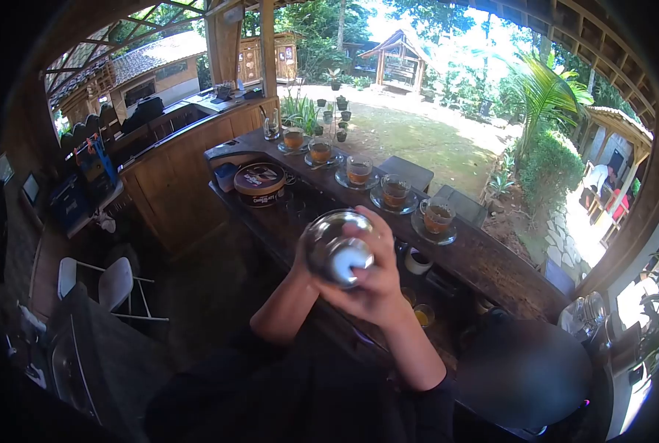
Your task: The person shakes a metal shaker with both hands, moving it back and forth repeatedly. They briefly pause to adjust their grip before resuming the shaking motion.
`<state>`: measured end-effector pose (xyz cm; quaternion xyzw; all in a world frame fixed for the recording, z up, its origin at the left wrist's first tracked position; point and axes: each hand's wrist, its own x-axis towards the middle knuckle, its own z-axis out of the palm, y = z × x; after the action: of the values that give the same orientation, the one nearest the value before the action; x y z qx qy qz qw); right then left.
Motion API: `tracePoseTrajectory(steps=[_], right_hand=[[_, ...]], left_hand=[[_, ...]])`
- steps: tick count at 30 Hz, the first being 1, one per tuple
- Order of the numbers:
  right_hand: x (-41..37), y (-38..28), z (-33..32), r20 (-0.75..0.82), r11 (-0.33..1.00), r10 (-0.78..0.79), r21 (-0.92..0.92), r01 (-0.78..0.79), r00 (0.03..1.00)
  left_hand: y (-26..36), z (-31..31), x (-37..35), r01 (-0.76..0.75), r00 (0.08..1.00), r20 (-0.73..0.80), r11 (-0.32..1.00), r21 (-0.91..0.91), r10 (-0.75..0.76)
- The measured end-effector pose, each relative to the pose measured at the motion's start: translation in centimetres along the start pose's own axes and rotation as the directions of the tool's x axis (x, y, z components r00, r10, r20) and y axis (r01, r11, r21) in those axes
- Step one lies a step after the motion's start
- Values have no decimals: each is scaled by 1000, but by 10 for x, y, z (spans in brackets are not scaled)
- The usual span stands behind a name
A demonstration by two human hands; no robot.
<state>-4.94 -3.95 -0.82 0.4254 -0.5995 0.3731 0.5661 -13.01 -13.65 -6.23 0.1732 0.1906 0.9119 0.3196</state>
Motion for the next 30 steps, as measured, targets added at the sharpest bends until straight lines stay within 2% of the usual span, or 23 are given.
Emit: tracePoseTrajectory(steps=[1, 2, 3, 4, 6, 8, 10, 12, 14, 15, 16, 17, 18, 19, 20, 22, 23, 24, 26, 27, 28, 29, 30], right_hand=[[5, -7, -7, 105, 997, 39, -74, -31, 994], [13, -20, -15, 204, 987, 75, -155, -44, 976], [27, -43, -16, 280, 982, 187, -61, -177, 942], [43, -43, 6, 115, 947, -276, 200, 250, 954], [36, -80, 0, 374, 941, -319, 16, 338, 871], [43, -48, 14, 253, 933, -356, 47, 356, 900], [43, -11, 28, 12, 910, -408, 89, 406, 913], [24, 9, 5, 41, 989, 52, -143, -45, 998], [20, 1, 7, -17, 844, 531, 104, -527, 847], [25, -4, 5, 133, 932, 360, -5, -362, 924], [51, -48, 11, 330, 867, 451, 58, -495, 829], [41, -10, 46, 125, 924, -380, 93, 370, 916], [35, -33, 38, 367, 946, -299, -8, 325, 881], [34, -25, 40, 366, 948, -295, -8, 320, 883], [32, -12, 44, 301, 985, -150, -33, 167, 942], [23, 20, 54, 162, 987, 159, -52, -153, 974], [16, 34, 60, 93, 951, 310, -44, -307, 946], [10, 46, 64, 27, 894, 448, -29, -447, 894], [-1, 69, 70, -187, 949, 307, -11, -315, 933], [12, 62, 71, -107, 987, 143, -62, -150, 984], [25, 35, 68, 43, 914, 406, -35, -405, 913], [36, 19, 73, 115, 955, 276, 82, -286, 954], [72, 36, 123, -235, 870, -355, 271, 412, 905]], left_hand=[[-6, -16, 8, 0, 1000, 16, 994, -107, 2], [3, -1, 2, 92, 991, -72, 971, -222, -111], [14, 13, 0, 43, 986, 167, 993, -111, -24], [22, 21, -3, -35, 920, 390, 999, -17, 39], [31, 37, -3, -376, 750, 624, 918, 130, 218], [34, 47, -1, -335, 795, 562, 938, 91, 230], [31, 35, 11, -64, 952, 301, 997, 40, 49], [6, -12, 28, 5, 1000, -21, 989, -145, -8], [13, -23, 40, -38, 998, -63, 993, -115, 31], [29, -18, 36, -48, 983, 177, 999, -20, 51], [44, -10, 28, -80, 917, 395, 995, 65, 48], [56, 4, 21, -185, 882, 457, 976, 114, 113], [67, 7, 23, -311, 794, 583, 940, 143, 174], [73, 12, 19, -317, 787, 579, 944, 88, 211], [79, 13, 18, -323, 780, 575, 946, 31, 247], [88, -4, 25, -127, 955, 275, 990, 56, 107], [81, -25, 33, 11, 996, 95, 997, -72, -4], [75, -57, 39, 5, 993, -117, 1000, -17, -7], [78, -57, 29, 89, 936, -351, 977, 193, -16], [86, -51, 34, 89, 942, -335, 976, 197, -18], [91, -44, 37, 3, 999, -41, 994, 109, 2], [96, -36, 36, -52, 968, 246, 999, -5, 52], [108, -17, 33, -193, 888, 446, 970, 147, 109]])
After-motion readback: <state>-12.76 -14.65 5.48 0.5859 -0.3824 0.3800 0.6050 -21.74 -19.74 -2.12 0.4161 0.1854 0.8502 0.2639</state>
